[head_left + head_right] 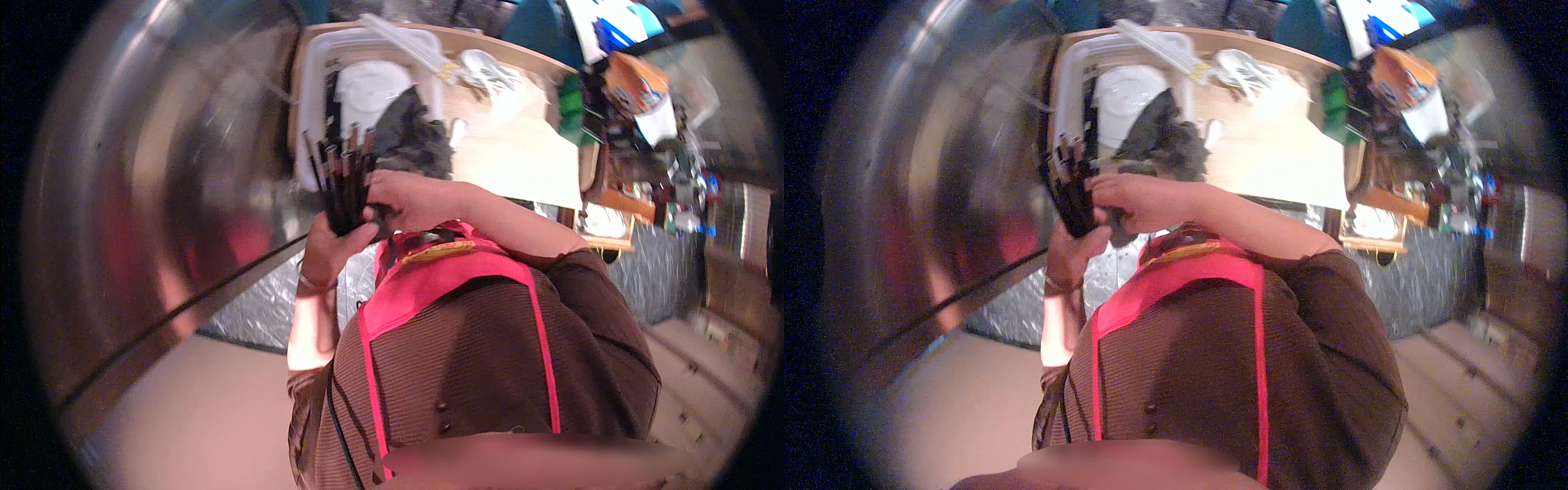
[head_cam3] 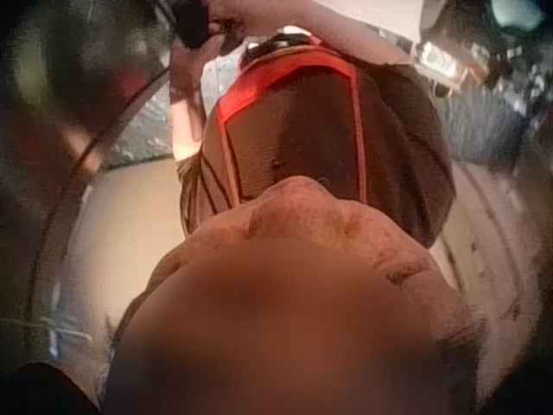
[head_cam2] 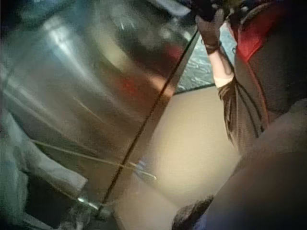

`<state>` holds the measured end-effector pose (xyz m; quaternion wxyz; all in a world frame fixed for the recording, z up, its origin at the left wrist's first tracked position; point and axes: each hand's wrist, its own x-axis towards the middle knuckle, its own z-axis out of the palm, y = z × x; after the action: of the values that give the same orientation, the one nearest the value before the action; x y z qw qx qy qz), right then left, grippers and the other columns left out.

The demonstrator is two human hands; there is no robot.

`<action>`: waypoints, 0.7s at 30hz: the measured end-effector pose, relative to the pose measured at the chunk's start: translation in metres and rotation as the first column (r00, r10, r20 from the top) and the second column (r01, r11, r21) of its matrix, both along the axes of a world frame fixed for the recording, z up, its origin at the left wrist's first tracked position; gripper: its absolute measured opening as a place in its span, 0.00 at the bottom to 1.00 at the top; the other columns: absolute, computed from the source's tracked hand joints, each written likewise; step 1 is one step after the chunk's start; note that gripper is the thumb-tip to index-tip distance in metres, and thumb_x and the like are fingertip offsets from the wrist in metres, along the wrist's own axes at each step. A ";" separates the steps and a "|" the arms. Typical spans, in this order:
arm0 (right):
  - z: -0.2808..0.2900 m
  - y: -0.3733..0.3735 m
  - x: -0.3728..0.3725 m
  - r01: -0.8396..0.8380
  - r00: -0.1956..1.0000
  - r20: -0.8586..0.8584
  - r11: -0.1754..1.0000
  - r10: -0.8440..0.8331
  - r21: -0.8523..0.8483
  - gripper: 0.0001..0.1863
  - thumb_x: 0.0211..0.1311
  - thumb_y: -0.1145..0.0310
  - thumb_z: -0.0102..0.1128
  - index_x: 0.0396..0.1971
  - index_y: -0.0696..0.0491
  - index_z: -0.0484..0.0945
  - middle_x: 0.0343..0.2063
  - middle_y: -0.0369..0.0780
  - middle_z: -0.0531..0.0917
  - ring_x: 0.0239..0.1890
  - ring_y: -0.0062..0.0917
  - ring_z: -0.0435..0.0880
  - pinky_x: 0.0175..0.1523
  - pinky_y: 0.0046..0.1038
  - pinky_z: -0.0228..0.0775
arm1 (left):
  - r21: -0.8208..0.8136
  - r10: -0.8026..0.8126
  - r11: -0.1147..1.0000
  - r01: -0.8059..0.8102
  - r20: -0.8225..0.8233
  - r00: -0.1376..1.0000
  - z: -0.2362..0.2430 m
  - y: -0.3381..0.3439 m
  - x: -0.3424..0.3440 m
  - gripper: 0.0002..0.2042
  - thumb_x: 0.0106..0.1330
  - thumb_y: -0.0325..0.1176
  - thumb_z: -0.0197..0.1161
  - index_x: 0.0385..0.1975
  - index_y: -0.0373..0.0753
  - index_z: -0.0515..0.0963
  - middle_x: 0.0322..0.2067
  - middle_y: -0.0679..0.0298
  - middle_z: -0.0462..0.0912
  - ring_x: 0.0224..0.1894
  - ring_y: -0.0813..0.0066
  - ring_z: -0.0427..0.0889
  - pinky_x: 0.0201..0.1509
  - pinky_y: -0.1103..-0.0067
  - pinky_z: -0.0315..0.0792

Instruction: The person dries spoons, forks, and chopsticks with a dark cloth after washing, then places them into a white plastic basket on the counter. The person handles items one at a time, wiping each piece before setting it aside.

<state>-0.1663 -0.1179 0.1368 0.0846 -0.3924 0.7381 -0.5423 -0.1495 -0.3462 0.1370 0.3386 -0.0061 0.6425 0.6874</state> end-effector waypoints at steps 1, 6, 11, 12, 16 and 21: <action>0.001 0.003 0.008 0.089 0.996 0.028 0.996 -0.089 -0.006 0.14 0.47 0.78 0.65 0.37 0.56 0.79 0.37 0.47 0.78 0.49 0.47 0.77 0.59 0.46 0.69 | 0.018 -0.026 1.000 0.026 -0.008 1.000 0.001 0.002 0.001 0.11 0.58 0.26 0.73 0.40 0.39 0.82 0.25 0.73 0.78 0.23 0.85 0.72 0.27 0.83 0.65; -0.001 0.052 0.063 0.252 0.967 -0.021 0.950 -0.252 0.186 0.15 0.50 0.69 0.72 0.38 0.55 0.79 0.37 0.45 0.80 0.48 0.44 0.78 0.57 0.44 0.69 | -0.039 -0.091 0.995 0.093 0.043 0.995 -0.004 0.009 0.011 0.08 0.64 0.24 0.73 0.41 0.39 0.84 0.28 0.75 0.80 0.27 0.89 0.73 0.31 0.86 0.67; -0.005 0.111 0.118 0.217 0.957 0.096 0.897 -0.273 0.384 0.16 0.53 0.66 0.76 0.36 0.56 0.79 0.36 0.45 0.79 0.48 0.45 0.79 0.62 0.44 0.67 | -0.071 -0.200 0.977 0.203 0.044 0.979 -0.004 0.050 0.038 0.07 0.65 0.26 0.73 0.40 0.38 0.84 0.28 0.75 0.81 0.28 0.88 0.74 0.32 0.85 0.68; -0.005 0.126 0.127 0.195 0.954 0.120 0.870 -0.276 0.454 0.16 0.53 0.66 0.75 0.36 0.56 0.79 0.36 0.45 0.79 0.48 0.45 0.79 0.63 0.44 0.67 | -0.053 -0.192 0.979 0.195 0.059 0.980 -0.002 0.061 0.043 0.06 0.66 0.26 0.73 0.39 0.37 0.83 0.29 0.74 0.81 0.28 0.88 0.74 0.32 0.85 0.69; 0.006 0.202 0.172 0.314 0.814 0.371 0.876 -0.447 0.368 0.12 0.65 0.64 0.71 0.40 0.56 0.82 0.37 0.43 0.82 0.47 0.36 0.81 0.57 0.36 0.72 | -0.082 -0.192 0.978 0.193 0.012 0.981 0.007 0.108 0.051 0.03 0.68 0.28 0.70 0.36 0.37 0.82 0.28 0.73 0.82 0.29 0.88 0.76 0.34 0.85 0.70; -0.008 0.258 0.219 0.511 0.615 0.685 0.859 -0.391 0.031 0.14 0.78 0.61 0.60 0.45 0.57 0.82 0.37 0.36 0.86 0.40 0.22 0.84 0.49 0.27 0.77 | -0.266 -0.149 0.962 0.061 -0.327 0.933 0.012 0.196 0.056 0.07 0.69 0.31 0.69 0.37 0.34 0.82 0.28 0.68 0.85 0.32 0.83 0.82 0.39 0.80 0.76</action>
<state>0.0526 0.1397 0.1288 0.1713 0.0227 0.6834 -0.7093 -0.0935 -0.1503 0.1494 0.2543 0.1056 0.7731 0.5714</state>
